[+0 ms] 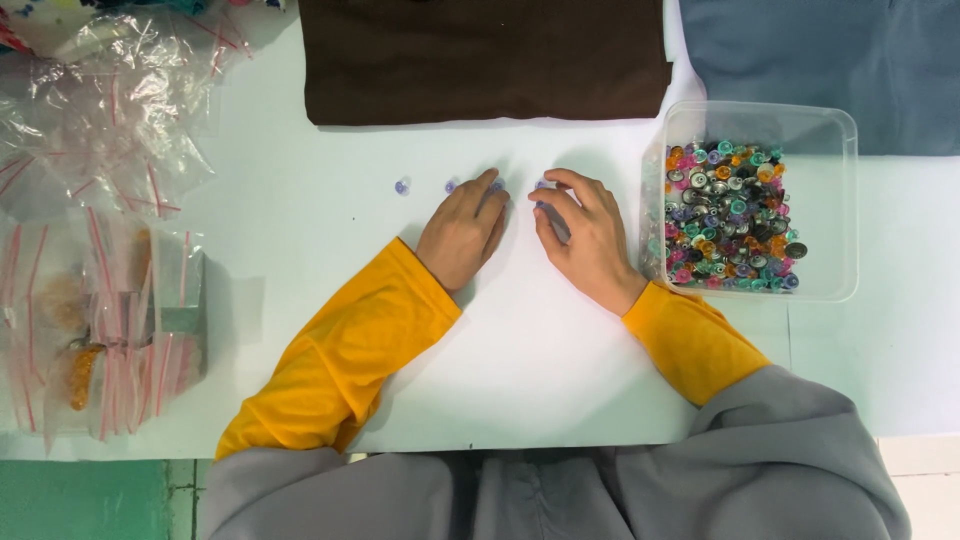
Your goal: Sorting and placing small colorful beads into plastic resealable bags
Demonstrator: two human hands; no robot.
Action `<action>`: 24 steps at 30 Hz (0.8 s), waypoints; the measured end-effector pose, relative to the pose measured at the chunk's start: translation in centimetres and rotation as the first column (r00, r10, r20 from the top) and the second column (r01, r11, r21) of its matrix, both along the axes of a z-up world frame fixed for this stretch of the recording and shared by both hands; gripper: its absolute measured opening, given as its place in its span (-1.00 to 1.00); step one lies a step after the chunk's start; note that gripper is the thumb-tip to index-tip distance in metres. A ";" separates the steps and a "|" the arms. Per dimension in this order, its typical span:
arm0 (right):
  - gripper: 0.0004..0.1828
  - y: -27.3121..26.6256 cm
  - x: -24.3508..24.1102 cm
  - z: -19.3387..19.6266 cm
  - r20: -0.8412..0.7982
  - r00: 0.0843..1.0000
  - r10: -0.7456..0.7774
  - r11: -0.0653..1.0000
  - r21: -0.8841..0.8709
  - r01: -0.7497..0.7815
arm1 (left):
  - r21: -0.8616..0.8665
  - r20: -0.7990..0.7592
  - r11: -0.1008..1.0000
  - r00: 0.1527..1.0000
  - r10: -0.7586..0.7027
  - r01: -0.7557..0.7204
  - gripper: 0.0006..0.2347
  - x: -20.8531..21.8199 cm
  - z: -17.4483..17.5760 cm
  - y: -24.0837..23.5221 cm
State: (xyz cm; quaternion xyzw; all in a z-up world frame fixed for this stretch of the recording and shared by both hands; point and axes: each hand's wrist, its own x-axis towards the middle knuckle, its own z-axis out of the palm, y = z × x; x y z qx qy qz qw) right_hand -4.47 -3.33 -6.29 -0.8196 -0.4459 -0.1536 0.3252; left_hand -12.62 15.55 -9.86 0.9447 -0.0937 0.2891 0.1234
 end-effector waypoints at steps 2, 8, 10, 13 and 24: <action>-0.80 0.2 0.2 0.1 0.006 1.000 -0.007 1.000 -0.018 0.007 | 0.004 -0.034 1.000 0.999 0.007 -0.007 -0.85 0.0 -0.2 0.0; -0.77 0.1 0.9 -1.6 0.023 0.999 -0.028 0.998 -0.064 0.030 | -0.068 -0.030 0.997 0.998 -0.046 0.044 -0.82 0.5 0.0 0.0; -0.76 0.0 0.8 -1.4 0.022 0.999 -0.041 0.997 -0.072 0.042 | -0.101 -0.031 0.993 0.998 -0.060 0.057 -0.82 0.6 0.2 -0.3; -0.77 0.0 0.8 -1.2 0.011 0.998 -0.069 0.996 -0.061 0.070 | -0.194 -0.032 0.979 0.997 -0.071 0.063 -0.83 1.0 0.2 -0.6; -0.70 -0.1 0.5 -0.9 -0.005 0.998 -0.064 0.998 -0.023 0.064 | -0.170 -0.047 0.985 0.998 -0.048 0.039 -0.78 1.0 -0.2 -0.4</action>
